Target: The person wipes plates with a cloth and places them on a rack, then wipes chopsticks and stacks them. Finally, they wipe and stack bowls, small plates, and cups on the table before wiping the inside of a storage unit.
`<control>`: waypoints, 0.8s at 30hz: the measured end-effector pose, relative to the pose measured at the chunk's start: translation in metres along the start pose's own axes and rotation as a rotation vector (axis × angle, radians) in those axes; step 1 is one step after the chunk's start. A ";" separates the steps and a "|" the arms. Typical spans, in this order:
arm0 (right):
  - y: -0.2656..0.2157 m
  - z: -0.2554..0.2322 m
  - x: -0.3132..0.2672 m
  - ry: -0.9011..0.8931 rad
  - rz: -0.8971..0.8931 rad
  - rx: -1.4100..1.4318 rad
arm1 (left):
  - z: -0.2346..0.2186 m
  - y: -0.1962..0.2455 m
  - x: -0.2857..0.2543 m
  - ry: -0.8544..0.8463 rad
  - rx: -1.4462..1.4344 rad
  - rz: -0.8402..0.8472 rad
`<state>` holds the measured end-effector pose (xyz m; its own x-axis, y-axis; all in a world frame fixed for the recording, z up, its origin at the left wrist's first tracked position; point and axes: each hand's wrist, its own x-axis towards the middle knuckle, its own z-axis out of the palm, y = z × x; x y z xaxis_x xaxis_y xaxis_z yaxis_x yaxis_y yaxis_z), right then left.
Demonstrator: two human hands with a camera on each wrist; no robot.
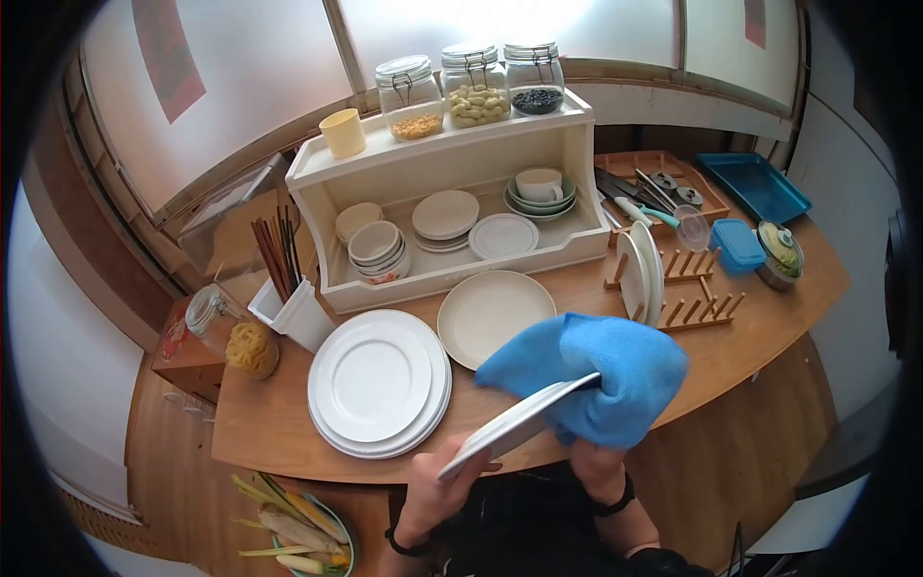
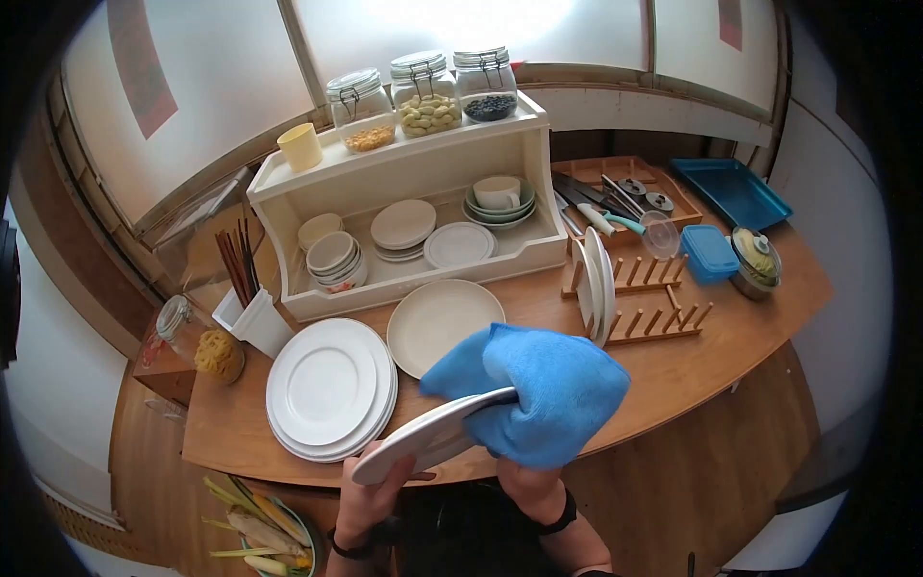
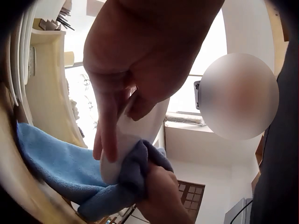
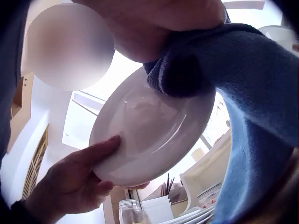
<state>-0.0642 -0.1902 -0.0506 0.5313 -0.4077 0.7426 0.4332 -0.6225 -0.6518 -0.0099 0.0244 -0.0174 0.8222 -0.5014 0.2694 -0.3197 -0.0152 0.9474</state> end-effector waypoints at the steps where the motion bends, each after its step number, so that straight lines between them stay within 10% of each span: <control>1: 0.000 0.000 0.001 -0.015 -0.014 0.026 | 0.003 0.000 -0.001 0.009 0.034 0.016; 11: -0.042 0.013 0.008 -0.582 0.091 0.298 | 0.023 0.006 0.007 0.180 0.232 0.191; 15: -0.024 0.002 0.008 -0.526 0.258 0.234 | 0.012 0.009 0.007 0.135 0.081 -0.054; 20: -0.012 0.006 0.011 -0.315 -0.116 -0.452 | 0.014 0.022 0.012 0.197 -0.438 -0.219; 24: -0.012 0.002 0.015 -0.229 0.305 0.078 | 0.013 0.022 0.015 0.225 -0.660 -0.189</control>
<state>-0.0602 -0.1877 -0.0313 0.7890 -0.4011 0.4654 0.2799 -0.4396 -0.8534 -0.0110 0.0052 0.0048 0.9352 -0.3502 0.0518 0.1306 0.4774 0.8689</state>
